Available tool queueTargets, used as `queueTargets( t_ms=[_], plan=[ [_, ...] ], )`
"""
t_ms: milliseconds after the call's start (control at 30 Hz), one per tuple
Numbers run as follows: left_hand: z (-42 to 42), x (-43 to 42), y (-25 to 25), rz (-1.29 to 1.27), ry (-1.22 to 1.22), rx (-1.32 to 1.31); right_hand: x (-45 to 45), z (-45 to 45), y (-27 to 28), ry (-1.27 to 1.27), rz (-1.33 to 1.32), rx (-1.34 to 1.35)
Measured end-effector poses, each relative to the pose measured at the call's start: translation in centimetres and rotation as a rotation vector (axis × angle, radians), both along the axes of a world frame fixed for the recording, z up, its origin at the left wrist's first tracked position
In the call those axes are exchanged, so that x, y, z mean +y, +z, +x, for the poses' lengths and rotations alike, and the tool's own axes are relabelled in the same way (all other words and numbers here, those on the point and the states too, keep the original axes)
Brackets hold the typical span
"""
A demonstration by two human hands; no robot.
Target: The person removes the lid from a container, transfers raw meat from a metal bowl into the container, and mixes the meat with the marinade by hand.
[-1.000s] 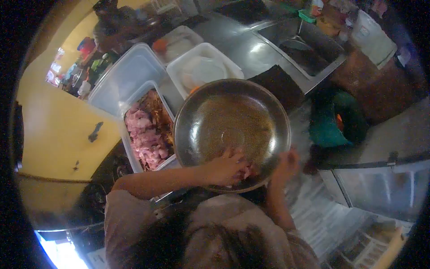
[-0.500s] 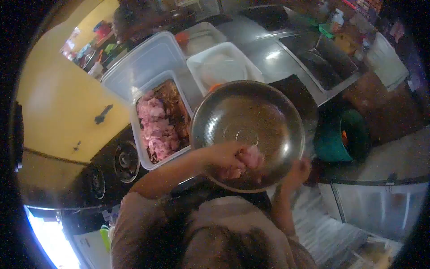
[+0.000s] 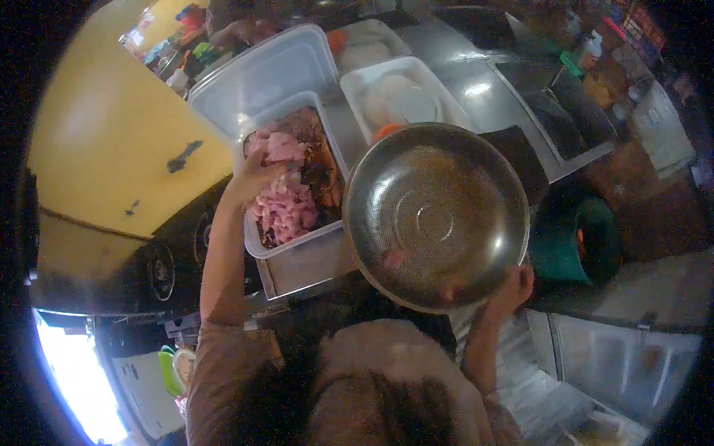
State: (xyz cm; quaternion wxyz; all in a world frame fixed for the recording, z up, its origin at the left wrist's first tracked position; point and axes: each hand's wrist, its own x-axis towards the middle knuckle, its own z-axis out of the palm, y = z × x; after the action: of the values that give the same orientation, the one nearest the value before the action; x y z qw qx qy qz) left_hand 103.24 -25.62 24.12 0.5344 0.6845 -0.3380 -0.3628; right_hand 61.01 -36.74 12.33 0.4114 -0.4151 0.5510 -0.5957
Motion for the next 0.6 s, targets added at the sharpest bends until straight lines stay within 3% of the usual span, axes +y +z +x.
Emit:
queueTargets(
  t_ms=[100,133,167,200,233,300,367,433,500,600],
  plan=[
    [3.5,0.8,-3.6,0.248,-0.096,-0.626,0.4,0.5,1.5,-0.044,0.016,0.108],
    [5.7,1.1,-6.4,0.131,-0.117,-0.482,0.4,0.7,1.9,-0.06,0.011,0.162],
    [5.9,1.1,-6.5,0.127,-0.15,-0.564,0.1,0.5,1.5,-0.053,0.004,0.117],
    [4.9,1.0,-5.2,0.139,-0.215,-0.84,-0.1,0.1,0.7,-0.047,-0.001,0.073],
    [3.2,1.1,-3.3,0.114,-0.295,-1.313,-0.3,-0.2,0.1,-0.041,-0.006,0.03],
    [-1.1,0.2,0.1,0.018,-0.279,-1.598,-0.2,-0.4,-0.5,-0.046,-0.002,0.044],
    [-7.3,-1.7,2.9,0.182,-0.203,-1.341,0.1,0.1,0.0,-0.047,0.018,-0.004],
    [-11.2,-4.3,0.4,0.362,-0.571,-1.1,0.7,1.1,1.6,-0.04,0.053,-0.112],
    [-15.6,-4.2,0.7,0.205,-0.933,-1.031,1.0,1.7,2.1,-0.074,0.108,-0.078],
    [-18.0,-5.6,-5.6,0.27,-1.086,-1.094,0.4,0.0,0.4,-0.032,0.085,0.015]
  ],
)
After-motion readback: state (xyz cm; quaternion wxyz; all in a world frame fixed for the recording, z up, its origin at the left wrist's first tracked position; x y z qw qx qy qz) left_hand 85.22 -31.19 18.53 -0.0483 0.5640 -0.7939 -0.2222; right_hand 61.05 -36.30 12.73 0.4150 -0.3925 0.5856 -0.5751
